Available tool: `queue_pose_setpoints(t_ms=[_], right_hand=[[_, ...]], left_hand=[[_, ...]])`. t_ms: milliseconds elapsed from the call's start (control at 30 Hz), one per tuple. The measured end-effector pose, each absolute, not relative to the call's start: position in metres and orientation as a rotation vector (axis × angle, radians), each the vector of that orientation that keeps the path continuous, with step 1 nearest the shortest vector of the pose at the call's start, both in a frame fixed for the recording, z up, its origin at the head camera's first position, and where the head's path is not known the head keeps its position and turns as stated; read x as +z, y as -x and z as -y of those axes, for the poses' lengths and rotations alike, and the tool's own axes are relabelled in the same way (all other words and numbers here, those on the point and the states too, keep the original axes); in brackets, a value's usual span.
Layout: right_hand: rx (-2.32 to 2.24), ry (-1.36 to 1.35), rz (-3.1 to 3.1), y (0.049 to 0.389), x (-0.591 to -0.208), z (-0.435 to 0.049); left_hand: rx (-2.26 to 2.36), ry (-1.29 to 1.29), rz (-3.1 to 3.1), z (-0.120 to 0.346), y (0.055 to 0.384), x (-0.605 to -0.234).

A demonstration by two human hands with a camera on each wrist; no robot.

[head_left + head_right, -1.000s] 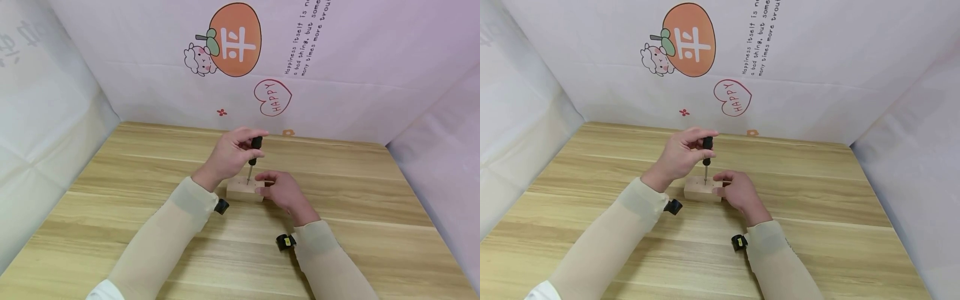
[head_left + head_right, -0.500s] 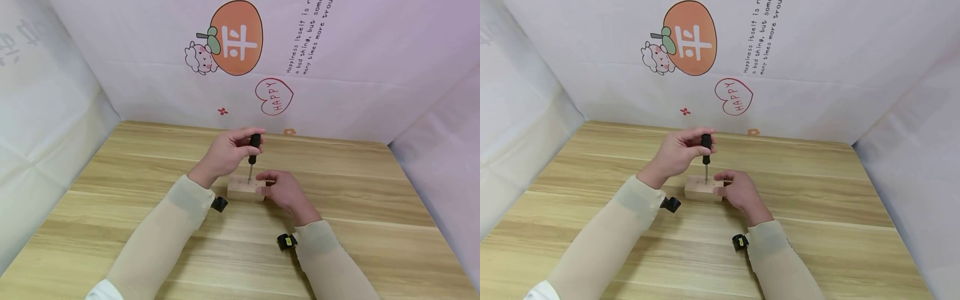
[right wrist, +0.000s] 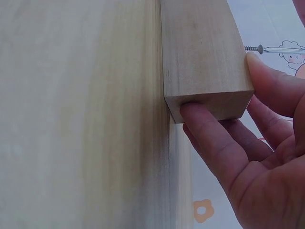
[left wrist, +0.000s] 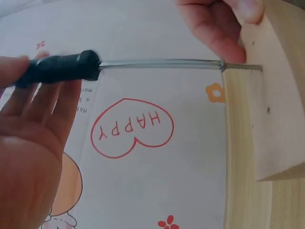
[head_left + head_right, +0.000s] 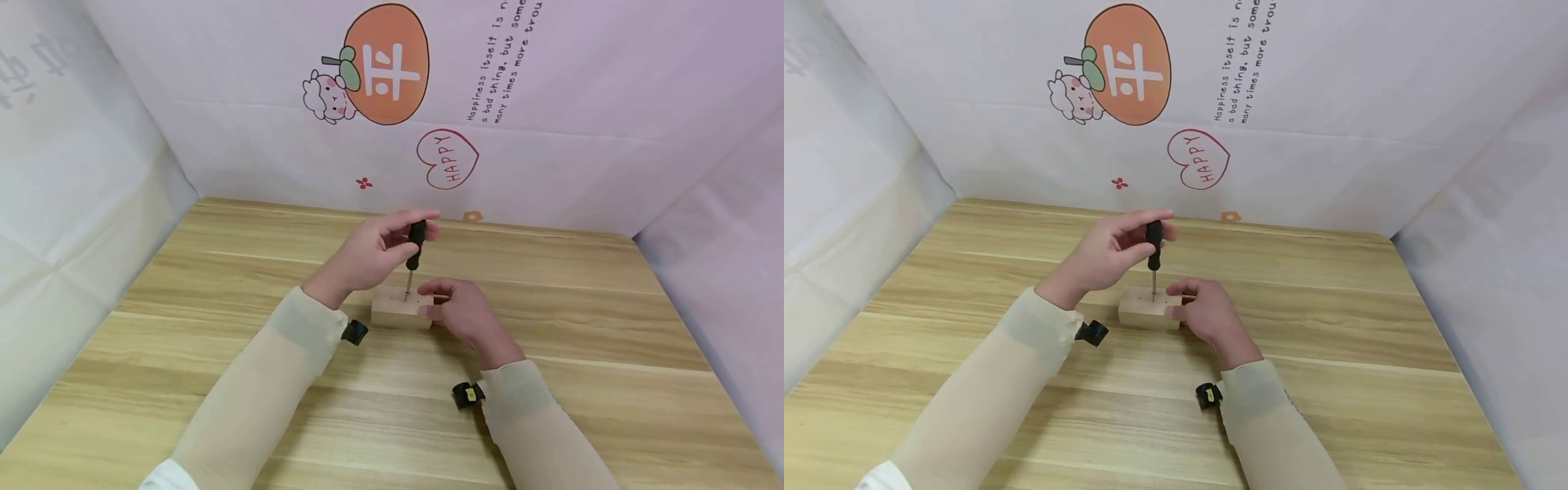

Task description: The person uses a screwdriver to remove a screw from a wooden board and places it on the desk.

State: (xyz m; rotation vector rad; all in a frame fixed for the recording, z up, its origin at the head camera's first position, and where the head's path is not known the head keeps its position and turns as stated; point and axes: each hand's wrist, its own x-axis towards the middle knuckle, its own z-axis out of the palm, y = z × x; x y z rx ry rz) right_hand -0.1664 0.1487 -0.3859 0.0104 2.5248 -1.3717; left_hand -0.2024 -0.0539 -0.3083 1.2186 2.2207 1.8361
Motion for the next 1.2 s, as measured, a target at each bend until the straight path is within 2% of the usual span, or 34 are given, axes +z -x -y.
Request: queue_pose_setpoints(t_ms=[267, 533, 767, 900, 1200], right_hand=[[-1.395, -0.021, -2.506, 0.166, -0.389, -0.15], [-1.393, -0.028, -2.5, 0.166, -0.389, -0.149], [-1.412, -0.023, -2.492, 0.166, -0.388, -0.149], [-1.411, -0.03, -2.489, 0.166, -0.387, -0.149], [-1.371, -0.009, -2.519, 0.166, -0.385, -0.148]], left_hand=[[1.906, -1.06, -2.372, 0.049, 0.198, -0.304], [1.769, -1.091, -2.694, 0.043, 0.193, -0.305], [1.82, -1.229, -2.373, 0.049, 0.197, -0.308], [1.966, -1.183, -2.189, 0.051, 0.197, -0.308], [1.992, -1.195, -2.487, 0.041, 0.196, -0.309]])
